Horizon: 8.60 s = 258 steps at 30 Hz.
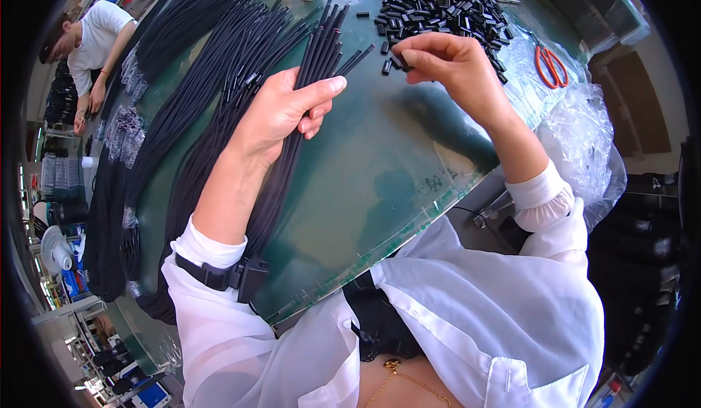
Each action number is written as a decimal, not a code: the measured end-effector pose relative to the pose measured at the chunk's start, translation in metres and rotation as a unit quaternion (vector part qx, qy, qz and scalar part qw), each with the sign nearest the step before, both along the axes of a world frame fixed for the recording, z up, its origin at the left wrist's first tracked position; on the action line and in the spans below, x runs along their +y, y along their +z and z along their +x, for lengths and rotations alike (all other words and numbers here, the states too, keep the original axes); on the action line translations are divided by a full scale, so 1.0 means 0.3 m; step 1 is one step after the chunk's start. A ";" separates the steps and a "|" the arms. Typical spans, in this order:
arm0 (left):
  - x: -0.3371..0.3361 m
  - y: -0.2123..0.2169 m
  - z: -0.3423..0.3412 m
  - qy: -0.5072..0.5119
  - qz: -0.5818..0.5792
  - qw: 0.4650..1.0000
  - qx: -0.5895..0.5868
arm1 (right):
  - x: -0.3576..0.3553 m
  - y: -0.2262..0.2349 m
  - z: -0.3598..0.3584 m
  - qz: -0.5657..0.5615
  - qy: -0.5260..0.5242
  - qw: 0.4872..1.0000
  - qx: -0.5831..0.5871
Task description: The person wraps tape around bundles of cords, separates a bundle into individual cords, and slides a plastic fastener onto the end of each cord one by one.
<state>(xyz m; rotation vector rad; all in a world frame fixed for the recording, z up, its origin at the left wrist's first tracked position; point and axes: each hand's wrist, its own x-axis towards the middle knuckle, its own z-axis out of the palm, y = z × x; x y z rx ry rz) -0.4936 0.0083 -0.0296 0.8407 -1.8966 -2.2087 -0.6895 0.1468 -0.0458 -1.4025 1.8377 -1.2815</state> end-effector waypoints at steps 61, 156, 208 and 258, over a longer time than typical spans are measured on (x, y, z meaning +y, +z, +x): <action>0.020 -0.001 0.098 0.105 -0.067 0.992 0.027 | -0.113 0.038 0.056 0.026 0.128 0.991 -0.009; 0.051 0.021 0.199 0.098 -0.139 0.983 0.075 | -0.144 0.040 0.215 -0.017 0.164 0.972 -0.170; 0.036 0.008 0.249 0.104 -0.222 0.967 0.068 | -0.180 0.099 0.245 -0.026 0.219 0.975 0.021; 0.008 -0.019 0.268 0.150 -0.083 0.984 0.054 | -0.195 0.062 0.218 -0.026 0.177 0.972 -0.152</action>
